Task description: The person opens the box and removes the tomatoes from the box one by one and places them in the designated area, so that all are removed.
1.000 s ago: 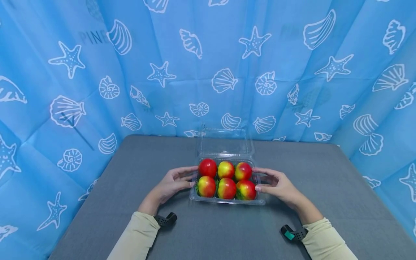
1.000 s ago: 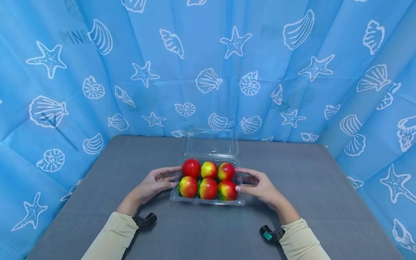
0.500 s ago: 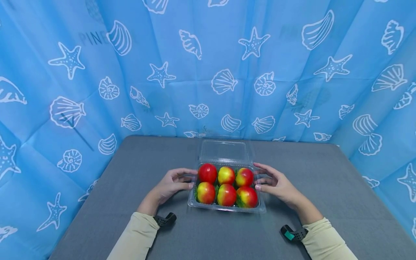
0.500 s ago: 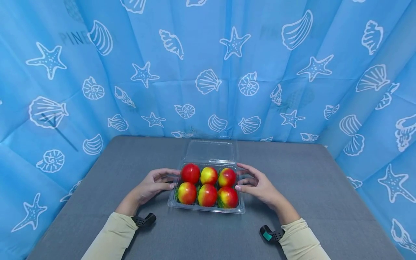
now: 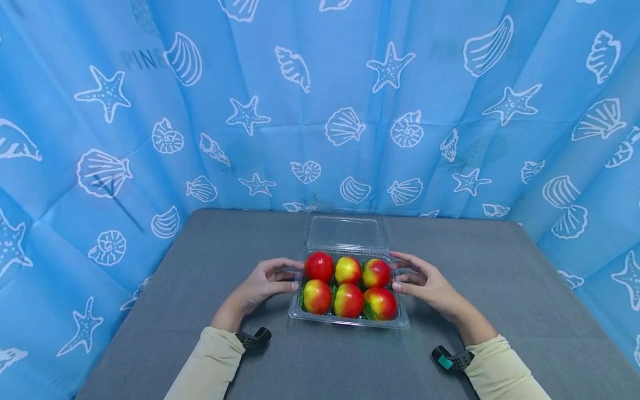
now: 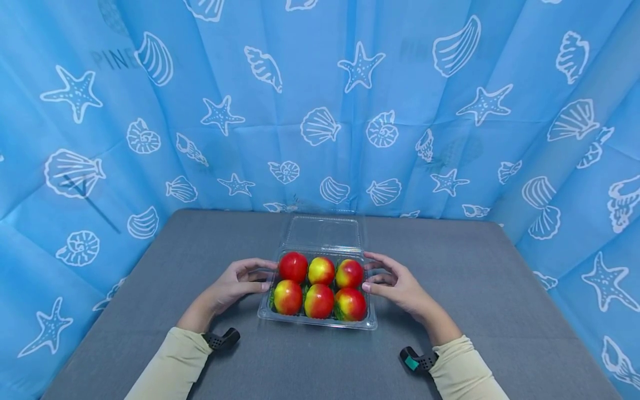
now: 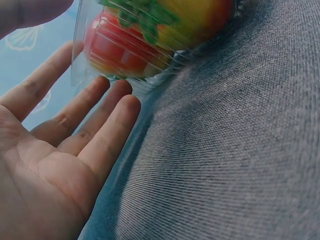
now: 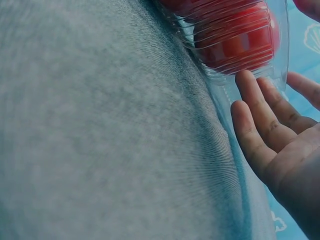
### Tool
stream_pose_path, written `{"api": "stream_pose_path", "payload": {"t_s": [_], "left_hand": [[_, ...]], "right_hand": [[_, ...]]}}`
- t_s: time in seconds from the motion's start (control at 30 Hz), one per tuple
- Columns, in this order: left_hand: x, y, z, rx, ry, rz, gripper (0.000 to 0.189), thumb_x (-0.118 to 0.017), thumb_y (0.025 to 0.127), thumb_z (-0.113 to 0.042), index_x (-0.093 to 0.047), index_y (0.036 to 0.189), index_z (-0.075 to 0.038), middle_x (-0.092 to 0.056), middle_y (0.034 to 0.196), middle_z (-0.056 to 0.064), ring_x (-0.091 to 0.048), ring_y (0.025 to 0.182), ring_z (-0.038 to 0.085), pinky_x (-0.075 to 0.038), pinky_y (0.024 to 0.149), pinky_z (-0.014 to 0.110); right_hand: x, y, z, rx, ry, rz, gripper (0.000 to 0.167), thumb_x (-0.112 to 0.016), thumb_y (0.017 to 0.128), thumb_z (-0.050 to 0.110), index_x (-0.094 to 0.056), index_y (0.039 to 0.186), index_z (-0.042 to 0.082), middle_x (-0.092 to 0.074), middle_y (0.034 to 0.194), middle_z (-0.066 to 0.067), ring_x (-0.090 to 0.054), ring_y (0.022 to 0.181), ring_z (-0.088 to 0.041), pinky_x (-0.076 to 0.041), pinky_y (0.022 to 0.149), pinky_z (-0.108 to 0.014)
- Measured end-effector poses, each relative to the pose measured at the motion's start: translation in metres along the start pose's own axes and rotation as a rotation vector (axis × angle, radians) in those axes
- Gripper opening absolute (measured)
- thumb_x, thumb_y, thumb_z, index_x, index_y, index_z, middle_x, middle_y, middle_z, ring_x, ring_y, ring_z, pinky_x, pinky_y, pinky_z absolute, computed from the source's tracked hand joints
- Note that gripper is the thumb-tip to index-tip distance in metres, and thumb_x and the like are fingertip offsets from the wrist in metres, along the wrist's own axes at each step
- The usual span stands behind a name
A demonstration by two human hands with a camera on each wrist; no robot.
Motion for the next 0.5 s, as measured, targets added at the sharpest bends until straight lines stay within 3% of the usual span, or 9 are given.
{"api": "stream_pose_path", "payload": {"t_s": [0.3,0.5], "left_hand": [[-0.001,0.000,-0.009,-0.007,0.067,-0.019,0.050,-0.072,0.098,-0.013,-0.059,0.145,-0.002,-0.054,0.156,0.019,-0.057,0.140,0.044,-0.053,0.113,0.053],[-0.002,0.001,-0.016,0.030,0.124,-0.071,0.062,-0.077,0.097,-0.019,-0.053,0.152,-0.006,-0.047,0.163,0.016,-0.052,0.145,0.045,-0.050,0.116,0.057]], "right_hand": [[0.003,0.000,0.003,0.028,-0.012,-0.042,0.069,-0.070,0.100,0.006,-0.039,0.160,0.001,-0.051,0.148,-0.033,-0.072,0.110,-0.017,-0.062,0.091,-0.026],[0.006,-0.001,0.009,0.028,-0.036,-0.082,0.066,-0.072,0.100,0.007,-0.043,0.158,0.001,-0.052,0.148,-0.033,-0.072,0.111,-0.016,-0.063,0.090,-0.026]]}}
Point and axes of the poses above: each hand's wrist, its own y-axis towards the middle knuckle, its own x-axis out of the back of the hand, z = x × y, the point moved 5 cm from there along y, towards the middle knuckle
